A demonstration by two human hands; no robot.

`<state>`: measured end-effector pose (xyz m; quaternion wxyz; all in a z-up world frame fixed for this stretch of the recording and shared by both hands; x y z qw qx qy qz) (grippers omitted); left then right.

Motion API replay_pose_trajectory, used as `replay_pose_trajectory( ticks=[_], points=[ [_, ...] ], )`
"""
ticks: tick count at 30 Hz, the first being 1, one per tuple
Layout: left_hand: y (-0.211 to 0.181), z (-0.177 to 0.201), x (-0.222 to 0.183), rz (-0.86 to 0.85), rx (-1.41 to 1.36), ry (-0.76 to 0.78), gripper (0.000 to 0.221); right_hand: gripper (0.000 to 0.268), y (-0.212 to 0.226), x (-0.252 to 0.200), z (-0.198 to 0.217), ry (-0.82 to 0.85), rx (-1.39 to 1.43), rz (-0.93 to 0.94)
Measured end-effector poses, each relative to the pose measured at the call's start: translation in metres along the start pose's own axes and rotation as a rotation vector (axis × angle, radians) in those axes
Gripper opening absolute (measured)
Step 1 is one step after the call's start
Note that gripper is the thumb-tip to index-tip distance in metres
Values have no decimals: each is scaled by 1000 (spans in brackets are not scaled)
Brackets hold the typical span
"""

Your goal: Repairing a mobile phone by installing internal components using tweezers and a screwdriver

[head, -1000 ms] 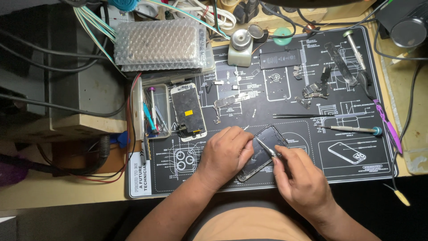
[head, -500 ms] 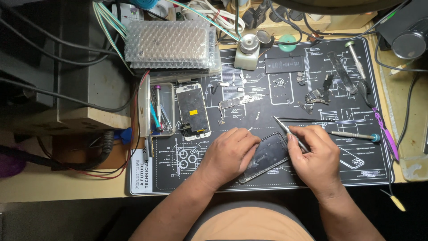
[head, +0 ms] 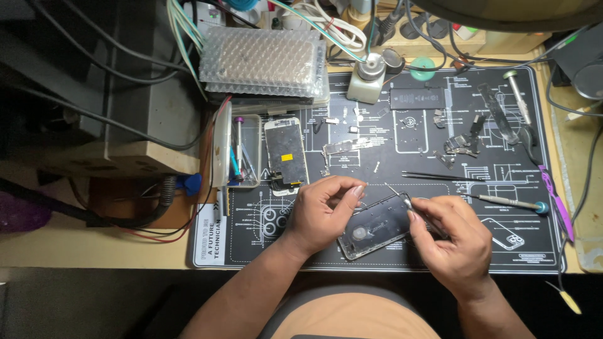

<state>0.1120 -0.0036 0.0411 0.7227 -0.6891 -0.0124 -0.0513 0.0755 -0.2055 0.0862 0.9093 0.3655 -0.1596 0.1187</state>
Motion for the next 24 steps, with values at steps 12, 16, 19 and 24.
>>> replay_pose_trajectory(
  ticks=[12, 16, 19, 24],
  points=[
    [46, -19, -6, 333, -609, 171, 31, 27, 30, -15, -13, -49, 44, 264],
    [42, -17, -5, 355, -630, 180, 27, 25, 29, -12, -15, -52, 7, 245],
    [42, -14, -2, 362, -599, 147, 23, 23, 27, -11, -16, -43, 37, 232],
    [46, -15, -5, 411, -628, 142, 20, 23, 28, -11, -15, -53, 16, 237]
  ],
)
Point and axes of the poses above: each hand's wrist, its own x-axis towards the middle knuckle, its own z-axis out of the back of the hand, y = z × x, the point moved 10 cm from there along x, towards the middle knuckle, and after that the axes turned 5 degrees about -x, right-handed, at the moved point
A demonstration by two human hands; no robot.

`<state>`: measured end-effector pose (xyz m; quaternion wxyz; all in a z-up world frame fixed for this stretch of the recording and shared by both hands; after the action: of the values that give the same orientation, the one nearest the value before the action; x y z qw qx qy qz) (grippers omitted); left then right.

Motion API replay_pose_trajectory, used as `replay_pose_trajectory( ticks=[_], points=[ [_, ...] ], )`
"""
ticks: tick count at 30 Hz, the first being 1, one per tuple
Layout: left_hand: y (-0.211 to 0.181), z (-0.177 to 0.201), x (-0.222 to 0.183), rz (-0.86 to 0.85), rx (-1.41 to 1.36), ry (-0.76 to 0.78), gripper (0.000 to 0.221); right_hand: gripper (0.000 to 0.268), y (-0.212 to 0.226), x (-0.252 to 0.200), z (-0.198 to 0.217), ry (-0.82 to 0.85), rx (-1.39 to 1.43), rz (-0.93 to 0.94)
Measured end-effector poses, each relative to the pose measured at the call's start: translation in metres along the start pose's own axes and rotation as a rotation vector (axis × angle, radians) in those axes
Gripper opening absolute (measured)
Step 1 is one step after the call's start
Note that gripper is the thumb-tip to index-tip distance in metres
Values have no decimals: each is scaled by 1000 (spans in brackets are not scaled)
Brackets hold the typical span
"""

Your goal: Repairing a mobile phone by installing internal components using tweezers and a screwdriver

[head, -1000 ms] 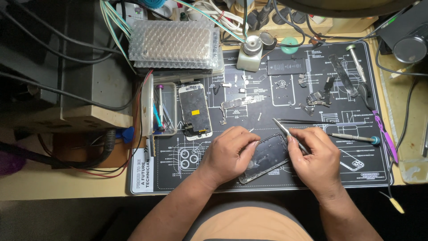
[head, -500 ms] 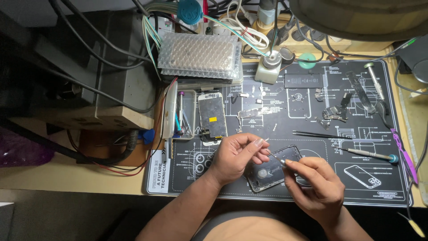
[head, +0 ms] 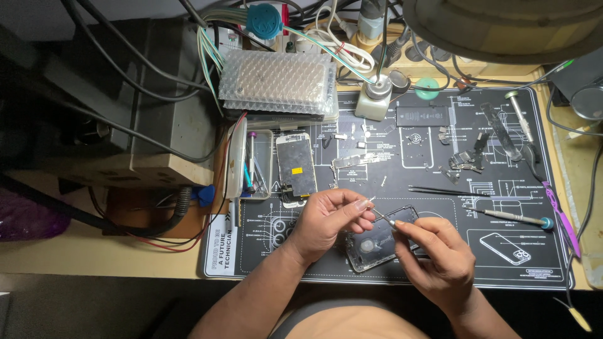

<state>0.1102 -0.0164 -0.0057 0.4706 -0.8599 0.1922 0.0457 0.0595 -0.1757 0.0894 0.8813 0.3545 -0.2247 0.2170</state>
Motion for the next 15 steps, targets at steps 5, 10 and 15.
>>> replay_pose_trajectory(
  ticks=[5, 10, 15],
  points=[
    [2, 1, 0, -12, 45, -2, 18, 24, 0, 0, 0, 11, 6, 4],
    [6, -1, 1, -17, 85, 19, 20, 24, 2, 0, 0, 17, 5, 15],
    [6, -4, 1, -17, 97, 44, 23, 24, 2, -1, 1, 13, 10, 11]
  ],
)
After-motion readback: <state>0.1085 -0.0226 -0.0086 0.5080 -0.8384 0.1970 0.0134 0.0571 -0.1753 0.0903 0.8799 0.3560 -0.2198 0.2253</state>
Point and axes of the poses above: each hand's wrist, its own x-axis towards the middle knuckle, its own z-axis out of the back of the hand, y = z × x, the point moved 10 cm from there along x, towards the middle knuckle, and after that the axes turned 5 degrees about -x, right-handed, at the moved point
